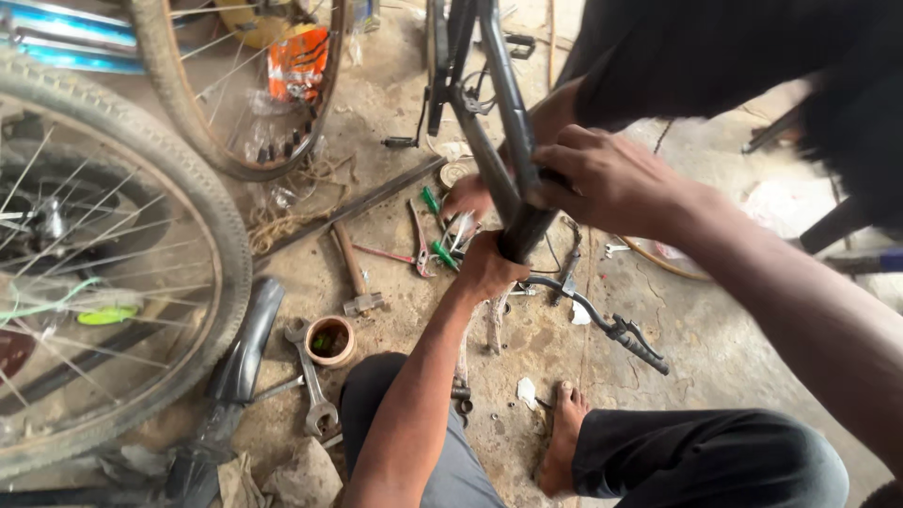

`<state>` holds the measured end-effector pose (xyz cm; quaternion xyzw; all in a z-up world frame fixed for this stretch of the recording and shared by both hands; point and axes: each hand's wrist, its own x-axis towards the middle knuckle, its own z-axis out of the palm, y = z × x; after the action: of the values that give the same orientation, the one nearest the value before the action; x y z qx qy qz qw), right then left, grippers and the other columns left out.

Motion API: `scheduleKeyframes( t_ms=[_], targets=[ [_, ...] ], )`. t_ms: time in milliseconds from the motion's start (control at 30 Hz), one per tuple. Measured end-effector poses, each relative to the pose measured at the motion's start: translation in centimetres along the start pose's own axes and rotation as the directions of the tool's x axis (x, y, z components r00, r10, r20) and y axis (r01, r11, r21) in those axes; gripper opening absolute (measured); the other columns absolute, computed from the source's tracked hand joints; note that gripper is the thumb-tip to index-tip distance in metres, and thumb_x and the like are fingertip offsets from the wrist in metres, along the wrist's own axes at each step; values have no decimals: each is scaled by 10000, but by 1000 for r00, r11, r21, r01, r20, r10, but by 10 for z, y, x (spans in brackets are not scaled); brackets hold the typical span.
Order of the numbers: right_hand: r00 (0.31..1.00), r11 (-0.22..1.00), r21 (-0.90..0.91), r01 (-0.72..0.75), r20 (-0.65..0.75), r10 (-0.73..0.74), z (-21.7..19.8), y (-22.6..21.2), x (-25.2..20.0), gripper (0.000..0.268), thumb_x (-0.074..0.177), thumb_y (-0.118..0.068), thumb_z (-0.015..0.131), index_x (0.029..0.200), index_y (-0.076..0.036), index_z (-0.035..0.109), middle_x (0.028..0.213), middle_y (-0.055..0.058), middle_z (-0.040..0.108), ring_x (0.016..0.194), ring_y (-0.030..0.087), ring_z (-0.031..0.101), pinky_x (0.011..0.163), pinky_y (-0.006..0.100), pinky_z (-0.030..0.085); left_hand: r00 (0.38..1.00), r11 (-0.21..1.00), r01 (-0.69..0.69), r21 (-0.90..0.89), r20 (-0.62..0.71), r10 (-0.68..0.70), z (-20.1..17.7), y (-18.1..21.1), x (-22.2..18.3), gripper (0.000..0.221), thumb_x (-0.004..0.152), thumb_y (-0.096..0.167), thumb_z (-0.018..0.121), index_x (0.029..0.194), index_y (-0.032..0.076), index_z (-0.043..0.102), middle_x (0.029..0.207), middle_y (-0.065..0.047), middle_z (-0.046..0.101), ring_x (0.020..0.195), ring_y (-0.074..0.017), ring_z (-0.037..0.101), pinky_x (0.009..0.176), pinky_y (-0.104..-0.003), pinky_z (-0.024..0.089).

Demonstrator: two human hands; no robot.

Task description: The person cleans and greases bicycle headset bearings by hand and reassembles the fork onto the bicycle frame.

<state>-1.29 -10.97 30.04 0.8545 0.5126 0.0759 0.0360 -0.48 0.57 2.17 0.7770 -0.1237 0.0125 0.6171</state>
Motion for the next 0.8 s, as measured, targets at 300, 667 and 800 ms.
scheduleKeyframes(
  t_ms=[300,667,800],
  targets=[
    [999,995,96,23,-41,-19,12,0,5,330,1073,-324,535,1028,-21,656,900,133,656,607,144,559,500,297,512,999,999,41,-2,-20,-41,-3,-5,3,298,651,257,757,855,49,691,704,-83,697,597,-205,657,565,-356,561],
    [997,957,284,57,-59,-42,6,-10,2,422,971,-222,542,1293,7,692,951,137,688,719,162,624,551,308,579,998,999,18,42,-60,-15,-5,-6,-6,278,643,245,773,830,48,713,716,-93,731,615,-211,697,592,-349,579],
    [972,985,-86,-147,171,160,8,-7,5,433,1035,-403,525,1169,-26,690,963,104,679,680,233,653,612,364,577,999,1000,-5,-15,-47,5,-10,3,-10,233,654,220,755,800,43,714,705,-96,732,618,-221,702,590,-370,578]
  ],
)
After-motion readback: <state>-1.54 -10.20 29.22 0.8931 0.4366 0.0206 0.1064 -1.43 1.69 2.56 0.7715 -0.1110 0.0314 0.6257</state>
